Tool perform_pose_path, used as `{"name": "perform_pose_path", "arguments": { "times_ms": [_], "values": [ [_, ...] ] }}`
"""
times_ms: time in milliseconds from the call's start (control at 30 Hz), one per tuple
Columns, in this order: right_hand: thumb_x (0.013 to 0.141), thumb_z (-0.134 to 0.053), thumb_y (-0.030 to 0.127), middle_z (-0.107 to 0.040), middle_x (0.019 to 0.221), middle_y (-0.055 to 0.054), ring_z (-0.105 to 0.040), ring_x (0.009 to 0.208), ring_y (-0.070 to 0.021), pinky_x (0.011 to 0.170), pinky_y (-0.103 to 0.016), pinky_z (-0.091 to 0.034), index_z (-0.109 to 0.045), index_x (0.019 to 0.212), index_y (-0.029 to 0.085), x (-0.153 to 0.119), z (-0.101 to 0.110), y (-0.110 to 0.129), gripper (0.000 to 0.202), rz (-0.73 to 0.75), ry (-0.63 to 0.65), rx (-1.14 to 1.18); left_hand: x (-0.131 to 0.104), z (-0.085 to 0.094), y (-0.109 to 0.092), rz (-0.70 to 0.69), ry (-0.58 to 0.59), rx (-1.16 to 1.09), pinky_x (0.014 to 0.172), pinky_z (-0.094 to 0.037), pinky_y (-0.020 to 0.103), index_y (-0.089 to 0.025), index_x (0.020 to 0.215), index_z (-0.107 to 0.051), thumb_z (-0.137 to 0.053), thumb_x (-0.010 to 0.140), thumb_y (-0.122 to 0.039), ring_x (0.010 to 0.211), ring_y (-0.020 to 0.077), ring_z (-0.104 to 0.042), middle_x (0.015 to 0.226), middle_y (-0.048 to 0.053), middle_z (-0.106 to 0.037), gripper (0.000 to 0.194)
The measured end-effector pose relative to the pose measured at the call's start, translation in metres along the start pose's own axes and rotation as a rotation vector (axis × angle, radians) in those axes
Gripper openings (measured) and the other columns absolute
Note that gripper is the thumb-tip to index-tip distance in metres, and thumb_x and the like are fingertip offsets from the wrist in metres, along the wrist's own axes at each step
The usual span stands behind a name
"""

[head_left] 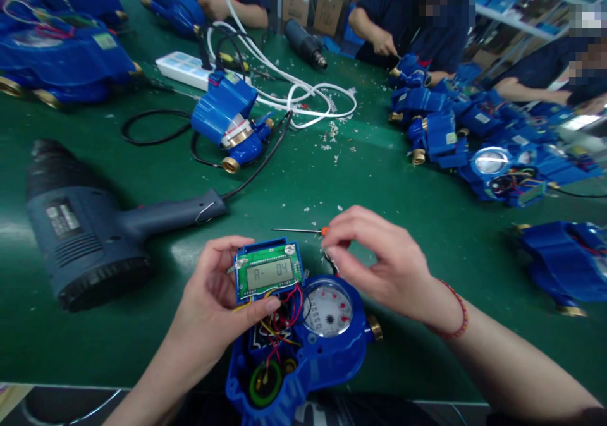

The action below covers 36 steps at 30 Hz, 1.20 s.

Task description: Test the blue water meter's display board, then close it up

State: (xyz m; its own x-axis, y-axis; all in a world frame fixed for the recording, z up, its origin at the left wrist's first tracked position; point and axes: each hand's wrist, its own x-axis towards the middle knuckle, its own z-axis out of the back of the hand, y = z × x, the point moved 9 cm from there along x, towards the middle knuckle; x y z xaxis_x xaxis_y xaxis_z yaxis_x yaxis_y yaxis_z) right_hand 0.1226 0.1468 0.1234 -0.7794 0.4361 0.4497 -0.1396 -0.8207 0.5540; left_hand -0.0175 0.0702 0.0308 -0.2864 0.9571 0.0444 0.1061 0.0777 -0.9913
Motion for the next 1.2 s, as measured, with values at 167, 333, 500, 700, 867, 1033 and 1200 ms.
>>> {"name": "perform_pose_path", "arguments": {
  "times_ms": [167, 333, 500, 700, 867, 1033, 1200],
  "values": [
    [0.079, -0.055, 0.001, -0.057, 0.103, -0.006, -0.052, 0.1, -0.0146, 0.088, -0.03, -0.041, -0.057, 0.101, 0.011, -0.01, 0.029, -0.025, 0.024, -0.18, -0.301, -0.279, 0.001, 0.001, 0.002, 0.016, -0.008, -0.019, 0.074, -0.052, 0.009, -0.016, 0.108, -0.044, -0.079, 0.065, -0.009, 0.083, 0.0025, -0.065, 0.097, -0.003, -0.061, 0.056],
    [0.089, -0.056, 0.013, -0.058, 0.091, -0.006, -0.05, 0.093, -0.0129, 0.084, -0.029, -0.039, -0.059, 0.089, 0.01, -0.01, 0.008, -0.024, 0.005, -0.135, -0.145, -0.169, 0.0, 0.002, 0.001, -0.008, -0.023, -0.002, 0.077, -0.051, 0.008, -0.017, 0.108, -0.045, -0.08, 0.064, -0.009, 0.086, 0.0016, -0.064, 0.098, -0.004, -0.061, 0.056],
    [0.09, -0.056, 0.012, -0.059, 0.089, -0.004, -0.05, 0.09, -0.0114, 0.083, -0.028, -0.039, -0.059, 0.089, 0.01, -0.009, -0.002, -0.016, 0.004, -0.063, -0.066, -0.115, -0.001, 0.003, 0.001, -0.014, -0.017, 0.0, 0.075, -0.052, 0.009, -0.017, 0.107, -0.045, -0.08, 0.064, -0.01, 0.084, 0.0023, -0.064, 0.097, -0.004, -0.06, 0.056],
    [0.091, -0.057, 0.014, -0.06, 0.09, -0.004, -0.051, 0.091, -0.012, 0.083, -0.03, -0.04, -0.061, 0.092, 0.01, -0.011, -0.006, -0.017, 0.006, -0.056, -0.031, -0.094, -0.003, 0.002, 0.005, 0.022, -0.003, -0.009, 0.078, -0.051, 0.009, -0.018, 0.11, -0.044, -0.08, 0.066, -0.01, 0.088, 0.0027, -0.064, 0.1, -0.003, -0.06, 0.057],
    [0.089, -0.056, 0.012, -0.06, 0.091, -0.005, -0.05, 0.091, -0.0128, 0.083, -0.031, -0.04, -0.061, 0.091, 0.009, -0.011, -0.01, -0.016, 0.006, -0.048, -0.009, -0.072, -0.002, 0.001, 0.004, 0.015, -0.003, -0.001, 0.077, -0.051, 0.008, -0.016, 0.109, -0.043, -0.08, 0.067, -0.011, 0.086, 0.0033, -0.065, 0.099, -0.002, -0.061, 0.056],
    [0.089, -0.056, 0.011, -0.059, 0.091, -0.005, -0.049, 0.091, -0.012, 0.084, -0.029, -0.041, -0.061, 0.091, 0.009, -0.011, -0.014, -0.013, 0.005, -0.023, 0.011, -0.058, 0.001, 0.002, 0.002, -0.02, -0.021, 0.006, 0.076, -0.051, 0.007, -0.016, 0.108, -0.046, -0.081, 0.064, -0.01, 0.085, 0.0031, -0.065, 0.098, -0.003, -0.062, 0.057],
    [0.089, -0.055, 0.011, -0.058, 0.09, -0.006, -0.049, 0.09, -0.012, 0.083, -0.028, -0.04, -0.06, 0.09, 0.009, -0.013, -0.015, -0.015, 0.006, -0.023, -0.006, -0.06, 0.0, 0.002, 0.001, -0.033, -0.034, -0.007, 0.074, -0.053, 0.01, -0.014, 0.106, -0.046, -0.081, 0.062, -0.009, 0.082, 0.0045, -0.066, 0.095, -0.003, -0.063, 0.056]
  ]
}}
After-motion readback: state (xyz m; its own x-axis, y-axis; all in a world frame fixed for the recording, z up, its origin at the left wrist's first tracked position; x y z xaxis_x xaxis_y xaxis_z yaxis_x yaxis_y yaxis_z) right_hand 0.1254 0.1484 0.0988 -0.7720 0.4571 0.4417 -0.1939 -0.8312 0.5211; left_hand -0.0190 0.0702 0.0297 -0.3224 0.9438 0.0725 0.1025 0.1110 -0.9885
